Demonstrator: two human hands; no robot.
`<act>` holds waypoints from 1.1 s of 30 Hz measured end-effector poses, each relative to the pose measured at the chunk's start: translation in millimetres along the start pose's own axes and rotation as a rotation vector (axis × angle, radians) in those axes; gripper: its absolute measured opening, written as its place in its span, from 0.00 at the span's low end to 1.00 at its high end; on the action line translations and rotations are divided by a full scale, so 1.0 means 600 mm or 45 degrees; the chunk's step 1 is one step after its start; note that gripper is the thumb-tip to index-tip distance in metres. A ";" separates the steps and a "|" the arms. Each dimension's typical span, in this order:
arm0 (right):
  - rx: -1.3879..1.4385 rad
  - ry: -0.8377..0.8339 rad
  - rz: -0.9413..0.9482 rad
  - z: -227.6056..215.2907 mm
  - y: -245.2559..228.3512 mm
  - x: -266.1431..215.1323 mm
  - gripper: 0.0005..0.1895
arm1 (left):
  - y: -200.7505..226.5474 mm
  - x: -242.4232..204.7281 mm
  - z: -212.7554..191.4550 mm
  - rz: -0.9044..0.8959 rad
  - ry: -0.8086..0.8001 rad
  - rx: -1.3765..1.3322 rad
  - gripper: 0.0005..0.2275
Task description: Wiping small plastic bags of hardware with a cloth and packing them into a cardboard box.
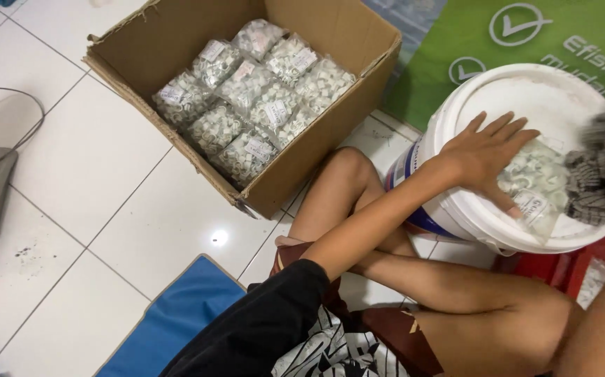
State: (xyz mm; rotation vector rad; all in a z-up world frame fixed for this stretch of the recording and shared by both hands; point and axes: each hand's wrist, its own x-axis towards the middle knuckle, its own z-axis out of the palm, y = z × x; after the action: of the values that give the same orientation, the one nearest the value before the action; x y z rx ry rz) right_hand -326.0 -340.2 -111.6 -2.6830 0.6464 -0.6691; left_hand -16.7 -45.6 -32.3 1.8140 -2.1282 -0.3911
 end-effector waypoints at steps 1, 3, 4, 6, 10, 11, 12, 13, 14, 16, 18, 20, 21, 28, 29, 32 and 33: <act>-0.027 0.000 0.005 0.004 -0.057 0.001 0.24 | 0.004 -0.002 -0.002 -0.025 -0.007 0.009 0.72; -0.048 0.111 0.054 -0.015 -0.238 -0.005 0.25 | 0.003 -0.008 -0.008 -0.025 0.024 -0.039 0.72; -0.056 0.210 0.096 -0.041 -0.333 -0.017 0.27 | 0.005 -0.011 -0.008 -0.043 0.048 -0.092 0.71; -0.176 0.437 -0.012 -0.043 -0.407 -0.019 0.27 | 0.012 -0.019 -0.027 -0.046 0.042 -0.151 0.71; -0.319 0.941 0.178 0.012 -0.429 -0.082 0.17 | 0.029 -0.043 -0.049 -0.127 0.308 -0.316 0.59; -0.325 0.949 0.205 0.025 -0.438 -0.092 0.17 | 0.029 -0.041 -0.033 -0.111 0.286 -0.314 0.59; -0.358 0.751 0.366 0.038 -0.448 -0.094 0.20 | 0.026 -0.038 -0.023 -0.079 0.526 -0.206 0.45; -0.386 0.546 0.520 0.050 -0.458 -0.096 0.24 | 0.023 -0.036 -0.014 -0.046 0.766 -0.098 0.37; -0.393 0.556 0.535 0.046 -0.476 -0.091 0.24 | 0.023 -0.038 -0.013 -0.028 0.758 -0.100 0.37; -0.344 0.526 0.635 0.037 -0.513 -0.072 0.25 | 0.018 -0.041 -0.017 -0.015 0.622 -0.059 0.39; -0.310 0.513 0.734 0.038 -0.524 -0.058 0.25 | 0.016 -0.039 -0.021 -0.006 0.558 -0.093 0.38; -0.272 0.471 0.839 0.048 -0.549 -0.053 0.26 | 0.012 -0.047 -0.017 -0.016 0.480 -0.141 0.37; -0.196 0.650 0.710 0.055 -0.566 -0.052 0.21 | 0.009 -0.051 -0.014 -0.001 0.515 -0.187 0.31; 0.653 0.699 0.899 0.041 -0.539 -0.074 0.26 | 0.031 -0.085 -0.072 -0.039 0.357 -0.600 0.18; 0.646 0.702 0.917 0.040 -0.540 -0.073 0.26 | 0.032 -0.087 -0.071 -0.033 0.342 -0.610 0.18; 0.744 0.575 0.821 0.038 -0.551 -0.054 0.22 | 0.029 -0.083 -0.078 -0.119 0.300 -0.591 0.17; 0.759 0.567 0.810 0.040 -0.566 -0.046 0.21 | 0.027 -0.081 -0.080 -0.149 0.298 -0.600 0.17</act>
State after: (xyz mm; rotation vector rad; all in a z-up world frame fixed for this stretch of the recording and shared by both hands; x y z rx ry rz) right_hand -216.5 -32.8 -11.2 -1.6590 1.1245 -1.0606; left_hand -4.4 5.0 15.1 1.6187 -1.6114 -0.6153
